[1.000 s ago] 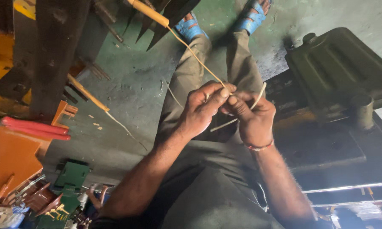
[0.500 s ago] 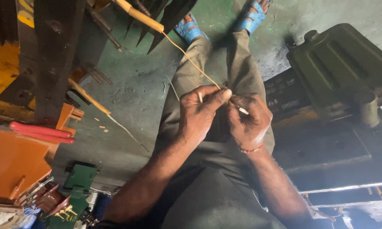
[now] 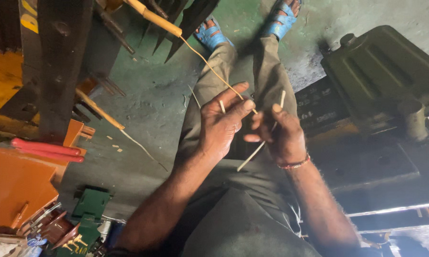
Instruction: The person strips the insulation from white electrical wires using red-handled pliers. They repeatedly pull the wire, cut the insulation, and remove the stripped pieces in a workshop setting.
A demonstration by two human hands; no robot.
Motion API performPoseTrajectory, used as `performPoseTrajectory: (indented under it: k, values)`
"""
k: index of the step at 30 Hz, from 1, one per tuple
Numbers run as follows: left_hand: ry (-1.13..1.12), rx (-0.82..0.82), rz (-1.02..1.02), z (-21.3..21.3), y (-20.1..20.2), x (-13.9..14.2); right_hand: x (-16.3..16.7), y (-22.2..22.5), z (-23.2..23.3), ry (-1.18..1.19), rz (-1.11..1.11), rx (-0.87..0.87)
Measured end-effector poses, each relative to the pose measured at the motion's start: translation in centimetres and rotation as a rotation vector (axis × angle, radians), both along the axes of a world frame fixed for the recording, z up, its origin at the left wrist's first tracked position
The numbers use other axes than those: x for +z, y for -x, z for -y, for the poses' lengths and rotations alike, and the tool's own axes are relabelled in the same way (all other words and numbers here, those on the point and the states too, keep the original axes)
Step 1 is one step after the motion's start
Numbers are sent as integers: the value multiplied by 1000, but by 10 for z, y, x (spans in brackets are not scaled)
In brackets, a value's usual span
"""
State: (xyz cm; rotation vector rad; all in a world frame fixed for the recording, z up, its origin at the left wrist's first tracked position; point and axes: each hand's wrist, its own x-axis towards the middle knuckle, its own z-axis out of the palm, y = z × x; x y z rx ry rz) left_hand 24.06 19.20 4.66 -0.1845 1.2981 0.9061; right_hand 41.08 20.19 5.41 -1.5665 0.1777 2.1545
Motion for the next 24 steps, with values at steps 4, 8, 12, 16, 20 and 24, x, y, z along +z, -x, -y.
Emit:
performPoseTrajectory:
  k: [4, 8, 12, 16, 20, 24]
  values:
    - [-41, -39, 67, 3, 5, -2, 0, 3, -1, 128, -83, 39]
    - [-21, -32, 95, 6, 9, -4, 5, 13, -2, 113, -80, 4]
    - [-33, -37, 99, 8, 12, -3, 13, 26, -4, -230, 325, 293]
    - [42, -47, 16, 10, 13, 3, 25, 32, -4, -853, 720, 685]
    - [-45, -155, -135, 9, 13, 10, 28, 37, -4, -1121, 911, 716]
    - [-87, -268, -223, 4, 17, 15, 27, 36, -6, -1207, 944, 800]
